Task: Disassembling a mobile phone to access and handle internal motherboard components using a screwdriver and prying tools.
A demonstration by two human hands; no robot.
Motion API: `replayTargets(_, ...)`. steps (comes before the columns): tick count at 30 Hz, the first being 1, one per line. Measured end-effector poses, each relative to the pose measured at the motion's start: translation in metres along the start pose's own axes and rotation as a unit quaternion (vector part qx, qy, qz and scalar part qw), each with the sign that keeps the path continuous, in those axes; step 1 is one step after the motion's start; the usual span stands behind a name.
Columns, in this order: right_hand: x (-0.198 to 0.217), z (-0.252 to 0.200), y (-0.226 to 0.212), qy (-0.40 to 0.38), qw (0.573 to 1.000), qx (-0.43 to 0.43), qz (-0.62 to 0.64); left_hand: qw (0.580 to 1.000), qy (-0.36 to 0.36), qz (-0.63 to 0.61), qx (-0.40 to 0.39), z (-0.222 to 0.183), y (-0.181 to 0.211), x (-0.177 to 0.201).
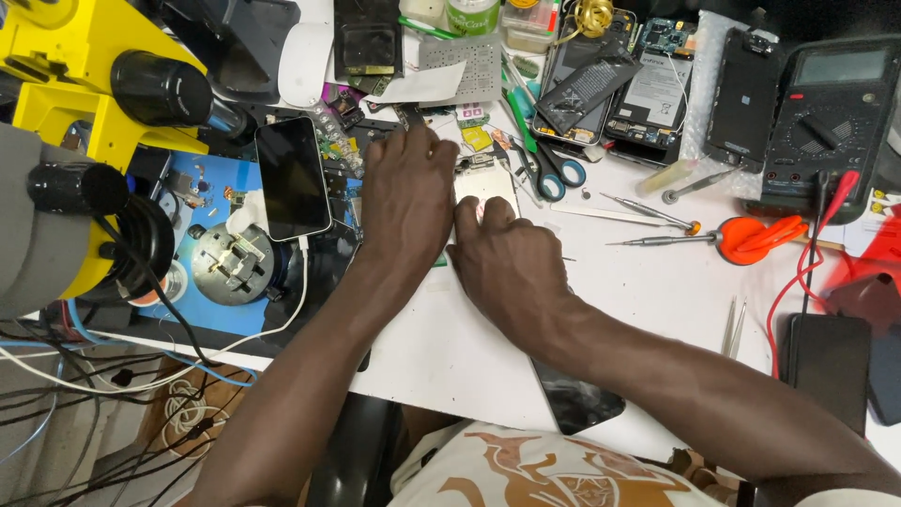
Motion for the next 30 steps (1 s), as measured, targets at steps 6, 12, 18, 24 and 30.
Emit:
replayTargets(6,0.015,-0.014,0.018,0.167,0.981,-0.029,0.093,0.999,0.028,0.009,0.045,0.053,-0.017,0.025)
replayTargets(12,0.014,-0.008,0.025,0.115,0.986,-0.02,0.116,0.993,-0.116,-0.015,-0.03,0.071,-0.043,-0.055)
replayTargets(18,0.011,-0.006,0.026,0.086,0.985,0.003,0.149,0.987,-0.126,-0.015,-0.093,0.072,-0.049,-0.039)
replayTargets(24,0.018,-0.003,0.026,0.072,0.979,0.019,0.189,0.994,0.032,-0.034,-0.103,0.069,-0.056,0.004)
replayTargets(30,0.019,-0.001,0.026,0.091,0.979,0.016,0.183,0.995,0.027,-0.085,-0.046,0.07,-0.065,0.005)
Point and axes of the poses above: each hand's wrist, its own z-axis towards the middle knuckle, its own x-axis out of the back of the hand, y = z × x, the point moved 10 cm from there along z, towards the middle knuckle, and after that the axes turned 15 degrees about -x, right-handed, at the moved point
